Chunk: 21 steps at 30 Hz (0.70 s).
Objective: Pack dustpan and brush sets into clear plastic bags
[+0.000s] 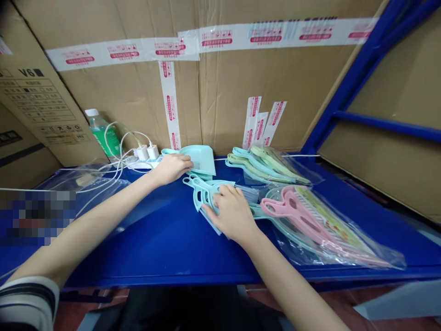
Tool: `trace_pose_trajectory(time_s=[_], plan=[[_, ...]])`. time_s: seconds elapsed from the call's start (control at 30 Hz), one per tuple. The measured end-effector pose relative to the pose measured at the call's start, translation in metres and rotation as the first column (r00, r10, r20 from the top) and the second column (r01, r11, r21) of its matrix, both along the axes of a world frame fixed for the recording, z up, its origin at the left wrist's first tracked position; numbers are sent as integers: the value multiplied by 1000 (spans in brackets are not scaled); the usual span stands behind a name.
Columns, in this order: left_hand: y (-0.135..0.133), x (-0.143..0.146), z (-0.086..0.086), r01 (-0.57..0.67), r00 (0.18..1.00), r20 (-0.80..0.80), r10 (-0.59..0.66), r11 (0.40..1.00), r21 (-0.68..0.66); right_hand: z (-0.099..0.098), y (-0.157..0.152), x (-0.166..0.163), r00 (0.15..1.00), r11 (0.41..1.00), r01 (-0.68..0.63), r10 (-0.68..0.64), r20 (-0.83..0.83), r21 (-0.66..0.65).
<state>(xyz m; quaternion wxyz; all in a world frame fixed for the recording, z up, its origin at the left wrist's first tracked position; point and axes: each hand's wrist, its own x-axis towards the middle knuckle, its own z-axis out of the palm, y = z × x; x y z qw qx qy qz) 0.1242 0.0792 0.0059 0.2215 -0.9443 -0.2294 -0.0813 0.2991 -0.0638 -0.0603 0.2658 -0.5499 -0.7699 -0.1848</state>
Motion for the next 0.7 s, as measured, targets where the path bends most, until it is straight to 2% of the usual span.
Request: trace_pose_trajectory(time_s=[0.17, 0.4, 0.57, 0.7], plan=[[-21, -25, 6, -11, 1000, 29, 10, 999, 50, 0, 1, -2, 996, 998, -63, 63, -63, -9], [-54, -81, 6, 46, 996, 61, -58, 983, 176, 4, 1, -5, 986, 995, -93, 96, -134, 29], [-69, -119, -2, 72, 992, 91, -83, 991, 117, 9, 0, -6, 978, 995, -84, 94, -184, 61], [-77, -134, -3, 115, 991, 66, -115, 993, 5, 15, -1, -7, 965, 991, -78, 102, -240, 108]])
